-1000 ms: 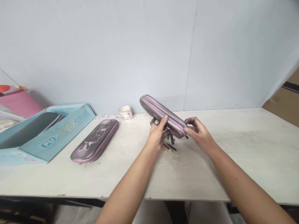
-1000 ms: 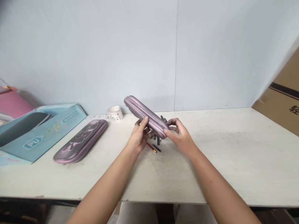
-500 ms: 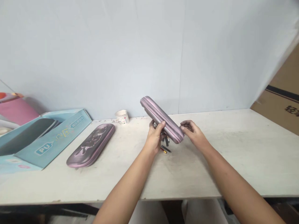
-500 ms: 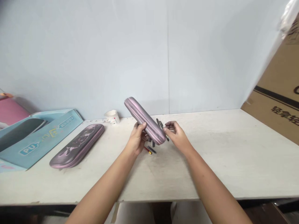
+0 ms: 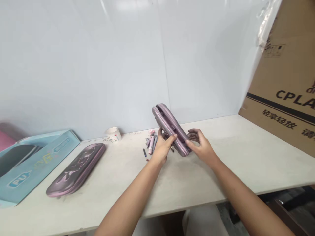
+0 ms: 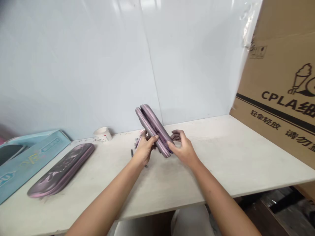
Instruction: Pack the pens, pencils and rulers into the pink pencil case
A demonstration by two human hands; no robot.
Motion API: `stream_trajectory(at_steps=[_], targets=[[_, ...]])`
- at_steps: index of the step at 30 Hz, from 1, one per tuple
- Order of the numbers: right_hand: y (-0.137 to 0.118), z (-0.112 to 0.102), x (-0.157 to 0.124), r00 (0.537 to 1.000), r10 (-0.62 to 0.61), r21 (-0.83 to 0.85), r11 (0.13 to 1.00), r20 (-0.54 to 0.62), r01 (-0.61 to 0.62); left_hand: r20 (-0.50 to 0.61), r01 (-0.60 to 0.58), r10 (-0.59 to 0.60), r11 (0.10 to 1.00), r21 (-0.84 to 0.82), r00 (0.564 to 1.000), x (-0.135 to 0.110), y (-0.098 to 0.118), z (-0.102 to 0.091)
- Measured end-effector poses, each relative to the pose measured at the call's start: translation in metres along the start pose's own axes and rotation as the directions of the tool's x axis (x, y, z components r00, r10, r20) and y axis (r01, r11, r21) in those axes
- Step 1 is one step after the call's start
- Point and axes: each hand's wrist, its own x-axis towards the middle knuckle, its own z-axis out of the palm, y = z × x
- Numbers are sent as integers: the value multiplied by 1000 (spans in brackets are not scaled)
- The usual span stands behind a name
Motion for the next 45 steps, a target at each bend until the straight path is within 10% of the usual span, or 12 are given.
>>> stream_trajectory(at_steps=[10,16,20,26,32,39,45], targets=[[35,-98,-10,865,119,-221,942,-487,-253,138,244,-215,937,-250,967,11,-33,55],[52,-123,-13,819,168,-375,826,-549,-421,73,256,-253,966,-25,965,25,-56,61],[60,-127,-14,835,133,-545,701,-534,-460,42,56,-74,941,334,996,29,-65,55],[60,-108,-21,961,-198,-841,538,-193,-58,363,-312,13,538,783,932,5,-69,50],[58,-90,-32,969,-91,-853,462,228,244,561,-485,-85,406,775,824,-14,-68,51],[61,-97,-35,963,-208,-865,437,169,246,414,-490,266,394,778,871,3,-38,0],[40,-71,-28,946,-304,-888,397,111,232,198,-257,377,111,960,905,4,-25,-84]])
